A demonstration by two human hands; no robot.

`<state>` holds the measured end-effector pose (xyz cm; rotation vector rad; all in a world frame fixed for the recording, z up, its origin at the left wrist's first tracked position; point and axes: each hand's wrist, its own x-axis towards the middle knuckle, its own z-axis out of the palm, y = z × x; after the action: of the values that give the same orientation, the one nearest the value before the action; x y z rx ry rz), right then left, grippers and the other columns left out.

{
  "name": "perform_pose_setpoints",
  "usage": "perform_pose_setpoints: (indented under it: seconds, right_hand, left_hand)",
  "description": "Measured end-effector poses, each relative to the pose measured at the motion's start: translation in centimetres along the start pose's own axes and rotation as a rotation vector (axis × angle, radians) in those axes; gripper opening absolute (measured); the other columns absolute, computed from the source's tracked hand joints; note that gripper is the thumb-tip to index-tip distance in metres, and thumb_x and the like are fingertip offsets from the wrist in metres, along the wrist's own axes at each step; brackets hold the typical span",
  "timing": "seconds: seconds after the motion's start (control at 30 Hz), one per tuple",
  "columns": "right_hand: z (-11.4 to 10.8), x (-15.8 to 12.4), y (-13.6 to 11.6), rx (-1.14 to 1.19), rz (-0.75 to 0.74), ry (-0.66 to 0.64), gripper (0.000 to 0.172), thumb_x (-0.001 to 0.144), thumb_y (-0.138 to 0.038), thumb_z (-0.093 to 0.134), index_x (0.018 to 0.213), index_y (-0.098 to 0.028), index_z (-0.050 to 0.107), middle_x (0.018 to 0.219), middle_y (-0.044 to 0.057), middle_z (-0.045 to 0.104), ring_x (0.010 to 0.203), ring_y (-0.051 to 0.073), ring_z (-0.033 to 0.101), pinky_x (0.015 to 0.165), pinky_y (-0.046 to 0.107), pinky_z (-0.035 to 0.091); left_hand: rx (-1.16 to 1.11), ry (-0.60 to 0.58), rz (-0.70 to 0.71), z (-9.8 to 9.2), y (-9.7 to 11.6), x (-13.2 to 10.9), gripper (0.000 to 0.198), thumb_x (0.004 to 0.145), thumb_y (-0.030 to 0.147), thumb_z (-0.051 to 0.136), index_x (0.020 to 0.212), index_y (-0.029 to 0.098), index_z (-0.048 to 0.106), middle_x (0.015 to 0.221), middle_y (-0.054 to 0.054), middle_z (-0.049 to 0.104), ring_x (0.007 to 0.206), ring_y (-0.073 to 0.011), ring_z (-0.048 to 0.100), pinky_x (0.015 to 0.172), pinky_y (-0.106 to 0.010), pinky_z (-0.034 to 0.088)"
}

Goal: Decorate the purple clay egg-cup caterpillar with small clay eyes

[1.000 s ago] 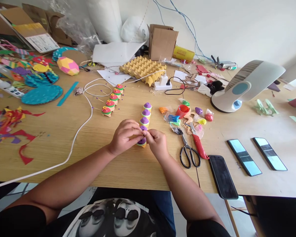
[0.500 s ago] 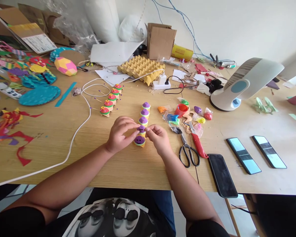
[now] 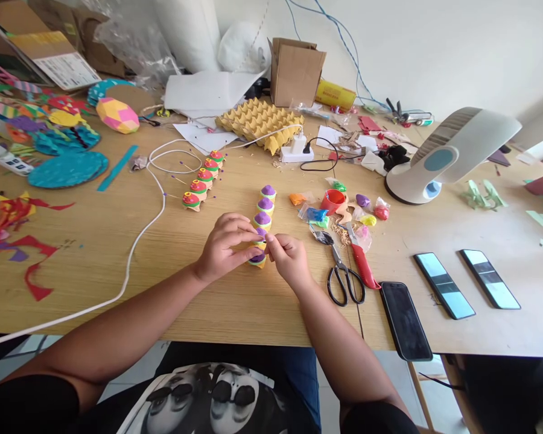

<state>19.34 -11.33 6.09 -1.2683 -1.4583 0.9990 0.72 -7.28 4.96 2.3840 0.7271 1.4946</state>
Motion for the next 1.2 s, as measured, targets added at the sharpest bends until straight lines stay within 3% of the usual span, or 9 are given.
perform_pose_setpoints:
  seconds: [0.23, 0.4, 0.6, 0.8, 1.03, 1.2]
  right_hand:
    - [0.24, 0.01, 0.17, 0.031, -0.063, -0.068, 0.061, 0.092, -0.07, 0.056, 0.06, -0.019, 0.06, 0.056, 0.001, 0.056, 0.054, 0.013, 0.048, 0.055, 0.027, 0.038]
    - [0.18, 0.14, 0.14, 0.226, 0.084, -0.113, 0.049, 0.084, -0.066, 0.07, 0.072, -0.018, 0.068, 0.061, 0.001, 0.062, 0.055, 0.011, 0.045, 0.053, 0.026, 0.034]
    - [0.33, 0.32, 0.54, 0.419, 0.221, -0.108, 0.043, 0.075, -0.058, 0.082, 0.072, -0.019, 0.067, 0.06, 0.0, 0.064, 0.05, 0.008, 0.039, 0.05, 0.025, 0.028]
    - [0.1, 0.35, 0.65, 0.342, 0.167, -0.089, 0.042, 0.075, -0.058, 0.082, 0.072, -0.018, 0.069, 0.06, 0.0, 0.065, 0.051, 0.009, 0.042, 0.05, 0.026, 0.031]
    - [0.09, 0.37, 0.44, 0.314, 0.148, -0.114, 0.043, 0.074, -0.06, 0.082, 0.074, -0.018, 0.069, 0.063, 0.001, 0.067, 0.054, 0.011, 0.05, 0.053, 0.026, 0.038]
    - [0.09, 0.48, 0.63, 0.44, 0.244, -0.163, 0.042, 0.07, -0.055, 0.087, 0.077, -0.018, 0.069, 0.063, -0.001, 0.066, 0.052, 0.008, 0.045, 0.05, 0.024, 0.031]
  left_hand:
    - [-0.018, 0.028, -0.021, 0.19, 0.23, 0.05, 0.005, 0.091, 0.027, 0.075, 0.096, 0.025, 0.077, 0.09, -0.002, 0.075, 0.101, -0.0198, 0.064, 0.094, -0.04, 0.051]
    - [0.058, 0.038, 0.023, -0.31, 0.27, 0.27, 0.001, 0.091, 0.025, 0.075, 0.091, 0.025, 0.076, 0.087, 0.0, 0.076, 0.099, -0.0198, 0.063, 0.095, -0.041, 0.049]
    - [0.096, 0.013, 0.028, -0.39, -0.1, 0.24, 0.003, 0.093, 0.028, 0.073, 0.093, 0.026, 0.076, 0.091, 0.0, 0.078, 0.103, -0.0206, 0.063, 0.097, -0.043, 0.048]
    - [0.107, 0.011, 0.045, -0.15, -0.36, 0.1, 0.02, 0.09, 0.029, 0.077, 0.11, 0.027, 0.075, 0.097, -0.002, 0.076, 0.102, -0.0208, 0.063, 0.096, -0.042, 0.048]
    - [0.108, -0.002, 0.059, -0.24, -0.41, -0.01, 0.005, 0.091, 0.029, 0.076, 0.096, 0.028, 0.076, 0.088, 0.001, 0.076, 0.099, -0.0187, 0.064, 0.102, -0.042, 0.044]
    - [0.17, -0.021, 0.057, -0.29, -0.57, -0.4, 0.007, 0.092, 0.031, 0.074, 0.098, 0.031, 0.077, 0.088, 0.002, 0.077, 0.101, -0.019, 0.064, 0.108, -0.045, 0.04]
